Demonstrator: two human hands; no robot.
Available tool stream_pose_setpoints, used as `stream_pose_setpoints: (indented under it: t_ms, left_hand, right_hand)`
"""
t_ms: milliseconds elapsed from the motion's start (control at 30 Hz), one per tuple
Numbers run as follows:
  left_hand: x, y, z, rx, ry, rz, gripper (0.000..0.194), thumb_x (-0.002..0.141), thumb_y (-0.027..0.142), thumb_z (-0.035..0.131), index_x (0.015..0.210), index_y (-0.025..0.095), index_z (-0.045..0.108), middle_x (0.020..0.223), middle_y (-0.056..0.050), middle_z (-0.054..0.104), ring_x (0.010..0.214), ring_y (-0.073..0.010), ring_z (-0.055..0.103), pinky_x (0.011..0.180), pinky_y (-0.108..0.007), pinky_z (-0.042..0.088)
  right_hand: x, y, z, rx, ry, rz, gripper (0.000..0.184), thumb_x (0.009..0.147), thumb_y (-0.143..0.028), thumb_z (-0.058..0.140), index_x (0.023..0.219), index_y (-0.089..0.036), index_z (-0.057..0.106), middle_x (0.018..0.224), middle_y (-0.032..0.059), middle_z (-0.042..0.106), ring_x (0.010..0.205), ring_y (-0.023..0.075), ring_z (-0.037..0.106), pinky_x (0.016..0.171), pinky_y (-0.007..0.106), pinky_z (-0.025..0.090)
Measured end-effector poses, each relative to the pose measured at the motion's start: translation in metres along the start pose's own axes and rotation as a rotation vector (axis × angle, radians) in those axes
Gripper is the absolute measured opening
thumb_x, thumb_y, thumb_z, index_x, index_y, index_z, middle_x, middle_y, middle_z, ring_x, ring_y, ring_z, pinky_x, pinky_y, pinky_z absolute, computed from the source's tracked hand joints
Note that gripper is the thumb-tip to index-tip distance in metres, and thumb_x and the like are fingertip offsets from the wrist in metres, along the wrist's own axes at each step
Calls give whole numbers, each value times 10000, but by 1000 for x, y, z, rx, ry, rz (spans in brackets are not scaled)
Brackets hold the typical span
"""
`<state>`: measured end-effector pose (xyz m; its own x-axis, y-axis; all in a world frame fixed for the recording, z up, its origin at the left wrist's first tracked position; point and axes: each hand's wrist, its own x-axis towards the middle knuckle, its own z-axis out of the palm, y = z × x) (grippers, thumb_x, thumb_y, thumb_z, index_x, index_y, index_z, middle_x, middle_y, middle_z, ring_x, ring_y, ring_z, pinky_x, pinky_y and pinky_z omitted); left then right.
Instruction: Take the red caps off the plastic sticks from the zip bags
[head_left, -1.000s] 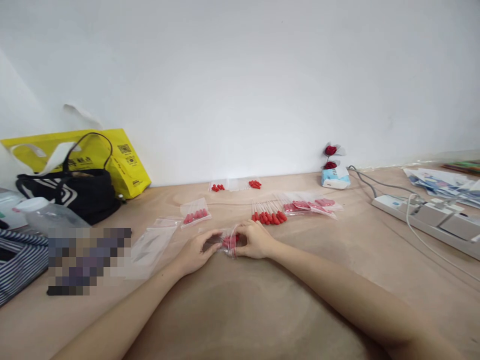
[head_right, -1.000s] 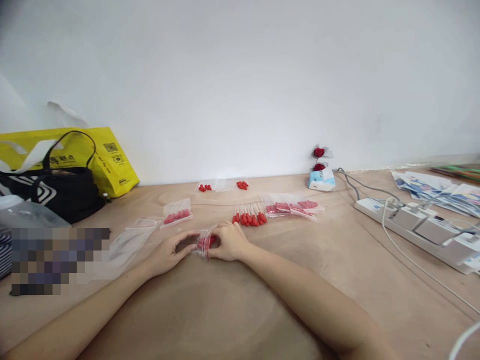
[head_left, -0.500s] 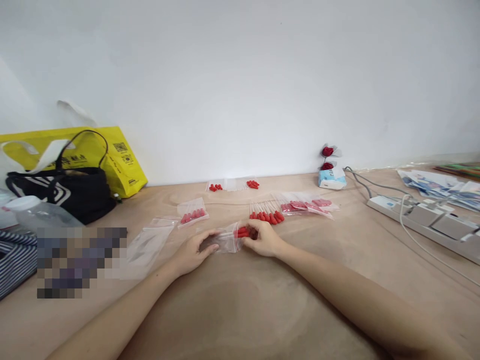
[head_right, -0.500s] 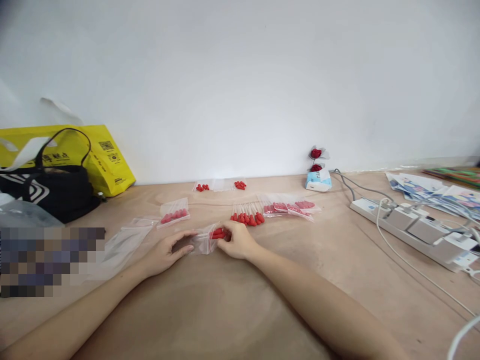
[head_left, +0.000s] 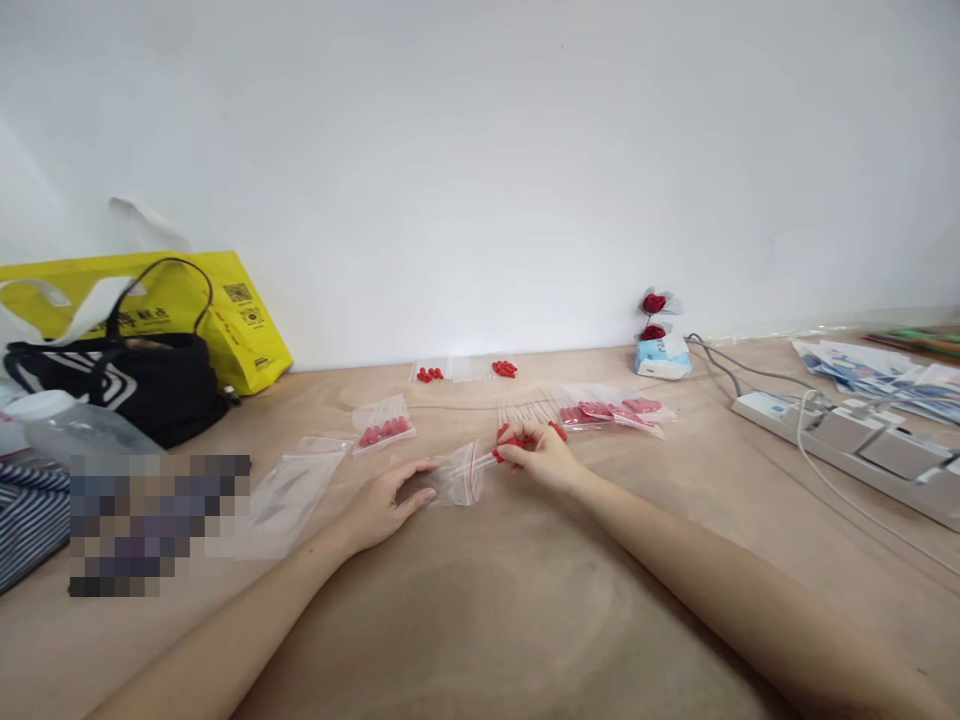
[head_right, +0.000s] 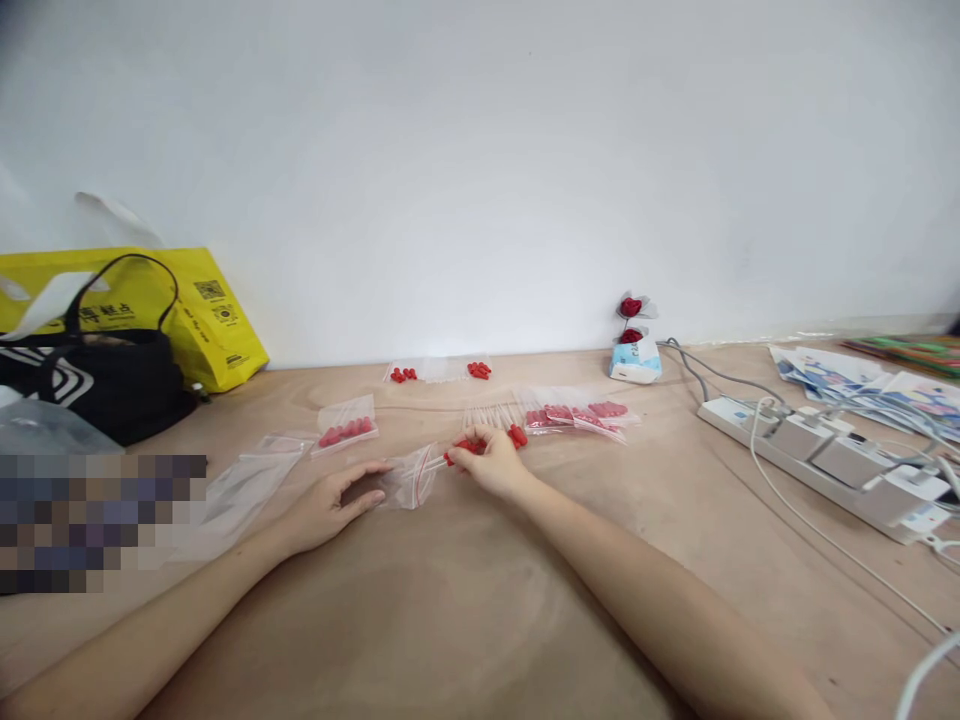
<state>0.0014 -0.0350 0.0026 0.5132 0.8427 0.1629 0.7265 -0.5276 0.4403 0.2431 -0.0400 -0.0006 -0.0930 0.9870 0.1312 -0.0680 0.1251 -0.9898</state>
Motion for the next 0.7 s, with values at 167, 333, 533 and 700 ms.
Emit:
stream_pose_setpoints:
  t_ms: [167, 333, 533, 700]
  left_hand:
    - [-1, 1, -4, 97, -104, 88, 425, 839, 372, 382, 1230, 217, 441, 1286, -51, 463, 1181, -202, 417, 989, -378, 337]
    - [-2, 3, -7, 242, -256, 127, 467, 869, 438, 307, 1318, 314, 282, 1418, -16, 230, 1301, -220, 192, 1045, -452, 192]
    - [-3, 9, -10, 311, -286, 117, 404, 880, 432, 277, 1282, 394, 308, 1421, -4, 221, 1295, -244, 205, 1021, -514, 179]
    - [-3, 11, -8, 344, -157, 202, 354, 863, 358, 345, 1197, 359, 463, 1340, -5, 394, 1256, -235, 294, 1018, -516, 192]
  right_hand:
    - [15, -24, -34, -102, 162, -98, 242, 579, -337, 644, 686, -169, 506, 505, -50, 534, 436, 82, 492, 445, 215, 392]
    - [29, -13, -37, -359, 362, -372, 148, 666, -289, 569, 744, -172, 523, 669, -5, 550, 570, 104, 529, 554, 243, 438]
    - [35, 9, -15, -994, 301, -588, 128, 750, -157, 453, 793, -167, 573, 797, 51, 515, 689, 124, 516, 620, 226, 418]
    - [37, 16, -4, -1331, 205, -509, 192, 830, -176, 388, 849, -178, 580, 862, 65, 528, 706, 131, 528, 580, 214, 369]
